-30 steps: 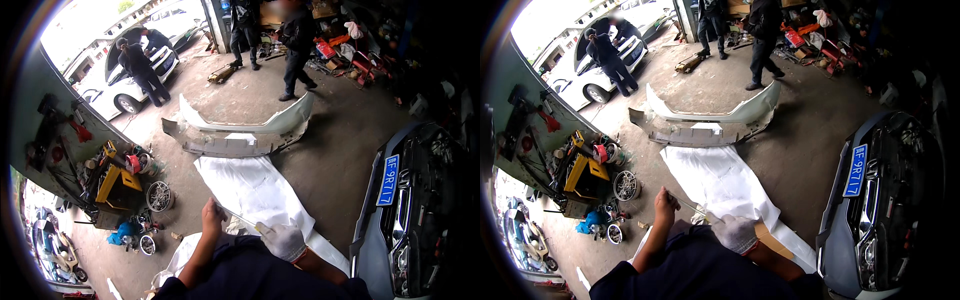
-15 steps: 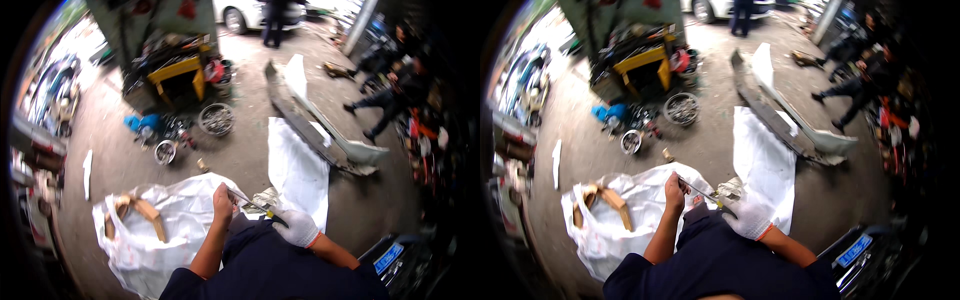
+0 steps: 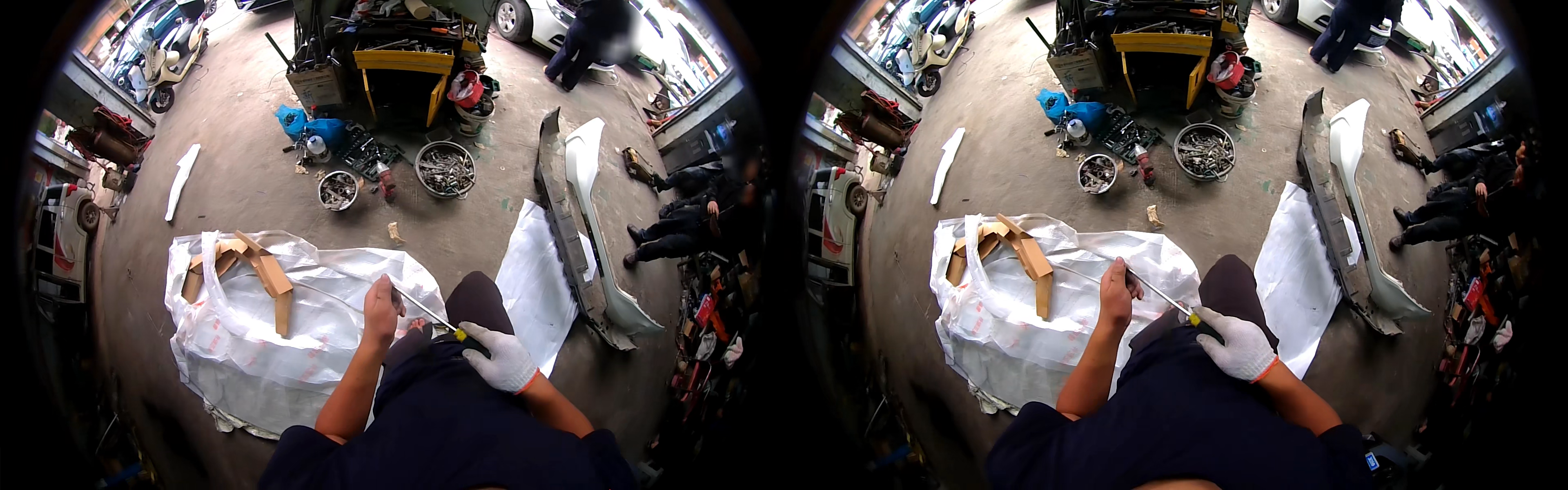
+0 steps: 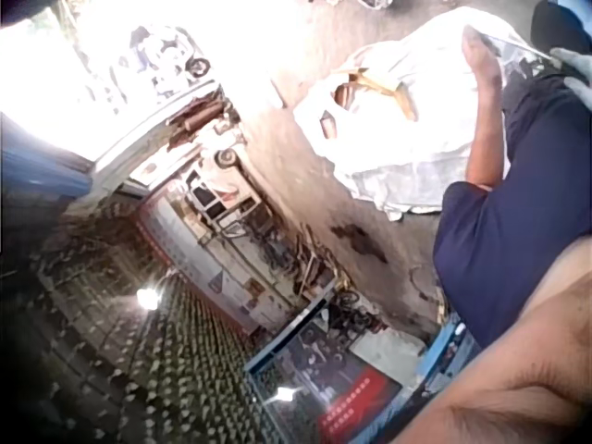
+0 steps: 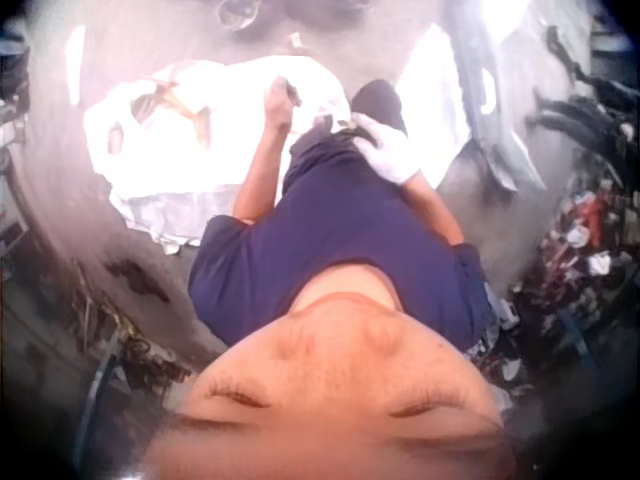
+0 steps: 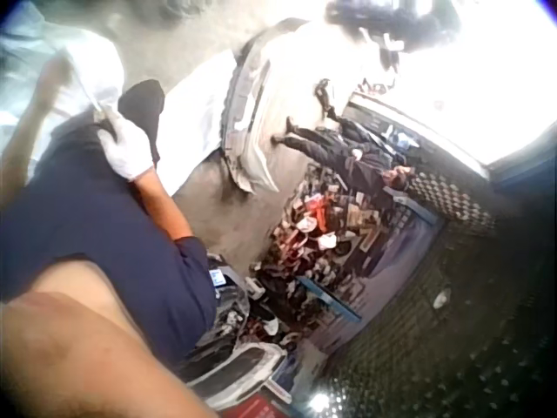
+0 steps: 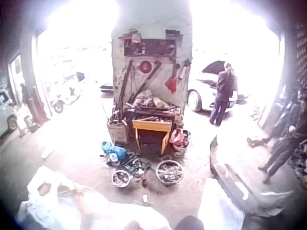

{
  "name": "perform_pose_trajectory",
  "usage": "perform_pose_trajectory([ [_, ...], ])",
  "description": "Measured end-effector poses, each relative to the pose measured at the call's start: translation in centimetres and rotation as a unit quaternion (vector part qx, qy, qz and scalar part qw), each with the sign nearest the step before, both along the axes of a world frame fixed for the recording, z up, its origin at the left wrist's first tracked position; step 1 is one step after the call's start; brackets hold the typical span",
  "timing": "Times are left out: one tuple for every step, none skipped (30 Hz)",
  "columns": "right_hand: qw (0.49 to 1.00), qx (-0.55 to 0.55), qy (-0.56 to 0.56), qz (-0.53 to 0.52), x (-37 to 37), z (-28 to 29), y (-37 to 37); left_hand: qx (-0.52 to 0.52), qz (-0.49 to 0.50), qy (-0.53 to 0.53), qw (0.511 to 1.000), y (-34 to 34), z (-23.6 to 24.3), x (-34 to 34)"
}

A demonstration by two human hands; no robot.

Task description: The person selects a screwdriver and a screw from a bin of hardware in a garage. They then walk to a white car and, with the help of a coworker, align and secure a front bumper to the vehicle using the screwdriver and screws.

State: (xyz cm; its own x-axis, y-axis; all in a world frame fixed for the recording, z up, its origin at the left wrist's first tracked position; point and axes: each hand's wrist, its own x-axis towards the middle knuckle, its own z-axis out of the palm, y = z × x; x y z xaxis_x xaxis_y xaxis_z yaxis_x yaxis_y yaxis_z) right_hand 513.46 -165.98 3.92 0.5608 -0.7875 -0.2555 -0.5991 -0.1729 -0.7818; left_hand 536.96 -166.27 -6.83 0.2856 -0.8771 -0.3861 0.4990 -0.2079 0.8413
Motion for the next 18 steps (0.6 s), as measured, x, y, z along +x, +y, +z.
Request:
perform_pose_trajectory([
  [1.000,-0.001,0.000,0.009,0.3,-0.4,-1.1,0.015,0.010,0.004,1.000,-0.6,-0.6,0.3],
  [1.000,-0.003,0.000,0.020,0.6,-0.9,-2.3,0.023,0.018,-0.009,1.000,-1.4,-1.0,0.8],
  [1.000,-0.003,0.000,0.028,1.0,-1.5,-3.6,0.033,0.024,-0.021,0.999,-2.3,-1.4,1.3],
  [0.999,0.011,0.002,0.038,1.5,-1.9,-5.0,0.043,0.030,-0.033,0.998,-3.2,-1.9,1.8],
  [0.998,0.025,0.004,0.049,2.1,-2.3,-6.7,0.051,0.033,-0.053,0.997,-4.0,-2.6,2.6],
  [0.997,0.037,0.001,0.061,2.7,-2.7,-8.5,0.059,0.047,-0.045,0.996,-5.1,-2.7,3.5],
  [0.997,0.030,-0.006,0.075,3.4,-3.3,-10.2,0.067,0.061,-0.036,0.995,-6.2,-2.7,4.3],
  [0.996,0.022,-0.013,0.088,4.1,-3.9,-12.0,0.074,0.075,-0.027,0.994,-7.3,-2.8,5.2],
  [0.994,0.015,-0.023,0.102,4.7,-4.3,-14.0,0.095,0.087,-0.034,0.991,-8.4,-2.6,6.2],
  [0.992,0.010,-0.020,0.128,5.2,-4.5,-16.3,0.098,0.108,-0.035,0.989,-9.9,-2.3,6.9],
  [0.988,0.004,-0.016,0.152,5.8,-4.6,-19.0,0.102,0.127,-0.036,0.986,-11.5,-2.0,7.4],
  [0.986,0.013,-0.013,0.167,6.6,-4.6,-20.6,0.120,0.136,-0.038,0.983,-12.3,-1.4,8.4],
  [0.986,-0.016,-0.020,0.166,7.5,-4.1,-23.3,0.114,0.161,-0.031,0.980,-14.2,-0.6,9.0],
  [0.982,-0.052,-0.063,0.172,7.8,-4.8,-24.0,0.118,0.160,-0.038,0.979,-14.8,0.3,9.7],
  [0.977,-0.081,-0.054,0.189,8.0,-4.4,-25.1,0.114,0.161,-0.037,0.980,-15.1,1.0,10.1],
  [0.972,-0.110,-0.045,0.205,8.3,-4.0,-26.4,0.109,0.161,-0.037,0.980,-15.9,1.5,10.5],
  [0.963,-0.167,-0.030,0.212,9.2,-4.1,-28.7,0.073,0.187,-0.036,0.979,-18.2,1.4,11.3],
  [0.958,-0.188,-0.033,0.214,10.0,-4.6,-29.9,0.054,0.195,-0.026,0.979,-19.1,1.5,11.8],
])
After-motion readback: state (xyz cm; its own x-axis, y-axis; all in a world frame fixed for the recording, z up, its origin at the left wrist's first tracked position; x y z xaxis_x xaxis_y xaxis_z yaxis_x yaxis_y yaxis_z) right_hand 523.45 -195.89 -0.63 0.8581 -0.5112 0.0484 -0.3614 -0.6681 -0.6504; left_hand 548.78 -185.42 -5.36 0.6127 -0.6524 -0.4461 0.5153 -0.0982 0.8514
